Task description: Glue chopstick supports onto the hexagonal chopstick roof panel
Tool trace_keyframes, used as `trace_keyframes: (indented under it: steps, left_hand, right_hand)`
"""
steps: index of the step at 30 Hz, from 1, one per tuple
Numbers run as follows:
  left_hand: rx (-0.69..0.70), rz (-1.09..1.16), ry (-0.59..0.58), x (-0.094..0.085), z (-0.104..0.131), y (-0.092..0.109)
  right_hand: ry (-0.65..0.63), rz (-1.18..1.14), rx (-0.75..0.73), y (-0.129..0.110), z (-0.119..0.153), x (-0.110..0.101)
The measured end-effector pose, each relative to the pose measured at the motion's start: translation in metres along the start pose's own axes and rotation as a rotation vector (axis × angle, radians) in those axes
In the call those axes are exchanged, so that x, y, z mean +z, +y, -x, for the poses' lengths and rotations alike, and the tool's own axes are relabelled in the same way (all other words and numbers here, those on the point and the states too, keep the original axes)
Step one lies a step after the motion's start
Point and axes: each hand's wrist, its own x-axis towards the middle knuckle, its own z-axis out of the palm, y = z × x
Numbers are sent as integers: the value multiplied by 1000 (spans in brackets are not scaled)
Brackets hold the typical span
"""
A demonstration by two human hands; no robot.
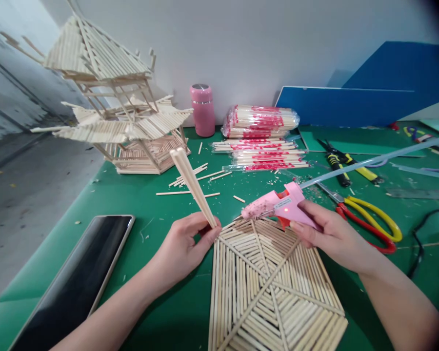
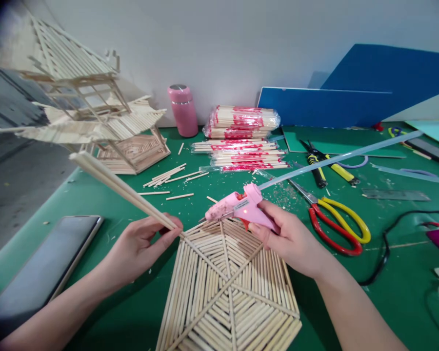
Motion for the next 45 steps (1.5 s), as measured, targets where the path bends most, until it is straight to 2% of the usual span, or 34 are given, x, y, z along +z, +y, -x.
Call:
trace_keyframes:
  steps: [5,9,12,15,20,22,24,25,28,29,31,36,45]
  left_hand:
    - [26,-58,-21,-2,0,2]
    - [79,-100,-40,-5,-1,5]
    - [100,-108,-31,-5,-2,6]
    - [107,-114,-27,-5,-2,7]
    - [118,-145,-32,-6,-3,10]
    - [130,-136,-33,-6,-4,10]
    - [138,-129,-41,-6,-4,11]
    - [138,-130,-48,-6,-5,11]
    - [138,-122,-60,-7,-5,12]
    - [143,-114,-57,-6,-5,13]
    - [161,-96,-35,-6,-5,12]
    - [201,-57,24,-2,-5,3]
    - [204,-39,14,0,-5,-1]
  right_hand:
    - [250,0,141,11,-6,-11]
    - [428,269,124,17,-8,-27]
    - [443,571,89,20,-11,-33]
    - [460,742,86,27,-17,-31]
    - [537,834,89,34,-23,-28]
    - [603,849,55,26,-21,-24]
    - [642,768,-40,8,-18,-14]
    - [608,663,-113,-3,-17,-7]
    - [283,402,-302,-41,-23,24]
    - [174,355,-349,-52,-27,34]
    - [50,316,-429,-70,-37,54]
    - [-29,389,-499,-83,-58,79]
    - [-99,350,-583,-72,-64,82]
